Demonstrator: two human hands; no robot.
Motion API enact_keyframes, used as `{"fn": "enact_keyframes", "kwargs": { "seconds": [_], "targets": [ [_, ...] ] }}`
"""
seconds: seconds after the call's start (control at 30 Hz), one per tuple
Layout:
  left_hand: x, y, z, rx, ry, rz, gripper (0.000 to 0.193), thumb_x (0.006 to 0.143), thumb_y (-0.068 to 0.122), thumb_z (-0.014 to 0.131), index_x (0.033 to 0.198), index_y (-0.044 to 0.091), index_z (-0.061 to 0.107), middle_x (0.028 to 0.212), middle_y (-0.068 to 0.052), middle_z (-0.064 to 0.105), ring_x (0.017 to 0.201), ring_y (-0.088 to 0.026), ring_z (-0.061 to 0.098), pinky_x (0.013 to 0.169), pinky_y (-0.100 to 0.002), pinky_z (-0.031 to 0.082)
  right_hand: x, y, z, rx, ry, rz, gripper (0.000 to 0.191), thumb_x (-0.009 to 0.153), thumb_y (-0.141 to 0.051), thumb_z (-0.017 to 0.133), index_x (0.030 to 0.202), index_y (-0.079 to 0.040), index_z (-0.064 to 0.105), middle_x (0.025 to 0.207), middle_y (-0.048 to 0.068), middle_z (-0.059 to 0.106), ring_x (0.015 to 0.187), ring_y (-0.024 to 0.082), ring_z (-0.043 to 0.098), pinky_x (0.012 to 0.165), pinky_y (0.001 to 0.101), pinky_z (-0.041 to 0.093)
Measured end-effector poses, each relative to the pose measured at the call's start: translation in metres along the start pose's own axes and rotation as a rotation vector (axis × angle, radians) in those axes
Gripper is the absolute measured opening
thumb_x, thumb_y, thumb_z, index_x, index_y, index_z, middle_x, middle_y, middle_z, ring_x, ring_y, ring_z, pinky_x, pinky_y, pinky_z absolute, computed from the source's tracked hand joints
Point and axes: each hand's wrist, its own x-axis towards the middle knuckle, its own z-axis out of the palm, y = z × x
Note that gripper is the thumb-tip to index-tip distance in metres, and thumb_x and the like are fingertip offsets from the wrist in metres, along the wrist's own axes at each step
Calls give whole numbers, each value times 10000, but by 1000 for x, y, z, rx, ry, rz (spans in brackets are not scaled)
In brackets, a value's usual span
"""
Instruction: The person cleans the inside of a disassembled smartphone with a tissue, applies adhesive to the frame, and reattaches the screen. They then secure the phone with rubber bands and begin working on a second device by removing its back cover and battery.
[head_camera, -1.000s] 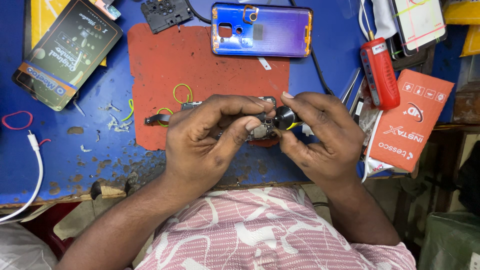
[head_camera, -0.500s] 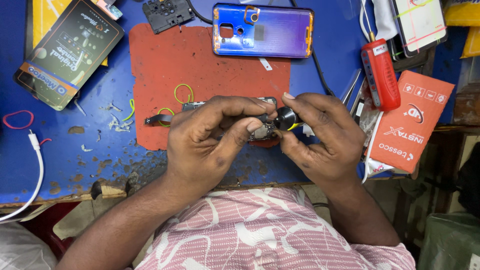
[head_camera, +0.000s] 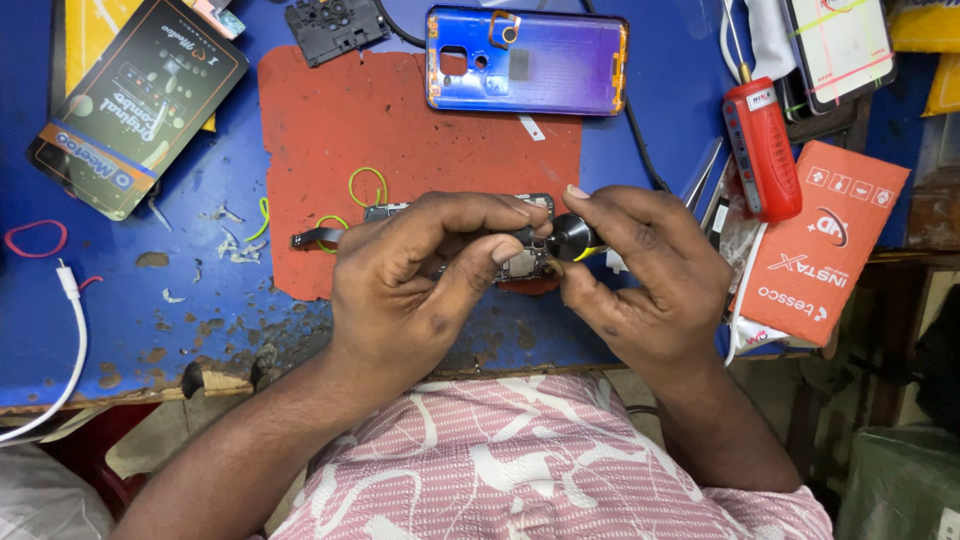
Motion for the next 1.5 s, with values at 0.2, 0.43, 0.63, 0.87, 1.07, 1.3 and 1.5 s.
{"fn": "enact_keyframes", "kwargs": {
  "seconds": [0.2,0.43,0.63,0.87,1.07,1.3,1.5],
  "targets": [
    [-1,-1,1,-40,-1,-6,157,1081,-34,635,1236,-28,659,1239,-139,756,1118,-170,759,1024,-297,662,1,0,-1,-3,-1,-9,488,893,-25,814,1358,-42,668,1213,119,653,976,168,706,840,268,596],
    [-1,-1,0,-27,-6,-17,157,1076,-28,631,1230,-30,659,1231,-140,759,1148,-175,762,997,-288,664,1,1,-1,10,-3,-9,491,901,-37,815,1369,-44,664,1222,122,654,990,170,705,849,269,594],
    [-1,-2,1,-65,0,-27,146,1080,-23,630,1224,-29,655,1240,-142,754,1152,-179,761,1002,-290,667,0,0,-1,8,-2,-7,495,896,-31,819,1366,-46,665,1218,120,656,991,171,707,844,269,597],
    [-3,-4,0,-31,-5,-14,156,1085,-28,635,1238,-23,661,1227,-133,760,1102,-163,765,984,-283,666,-1,2,0,-8,4,-16,496,886,-31,828,1356,-46,669,1195,120,654,976,171,705,832,271,596],
    [1,2,1,307,29,156,172,1051,-22,697,1218,-4,660,1156,-118,755,1064,-188,781,894,-270,657,7,-9,-2,-134,7,-44,504,856,-8,834,1335,-33,679,1172,131,655,1012,239,694,840,319,586],
    [4,20,-7,632,-11,261,155,1023,48,733,1126,-4,628,1044,-123,703,924,-276,724,788,-383,591,13,-24,-7,-384,-17,-232,504,767,48,848,1239,44,669,1071,150,637,965,327,667,838,415,566],
    [4,9,-20,583,-65,438,204,888,31,693,1080,-19,644,1038,-138,700,940,-301,713,839,-410,590,18,-23,-6,-246,-118,-108,529,782,-25,864,1285,5,703,1097,134,684,934,264,678,822,374,566]
  ]
}}
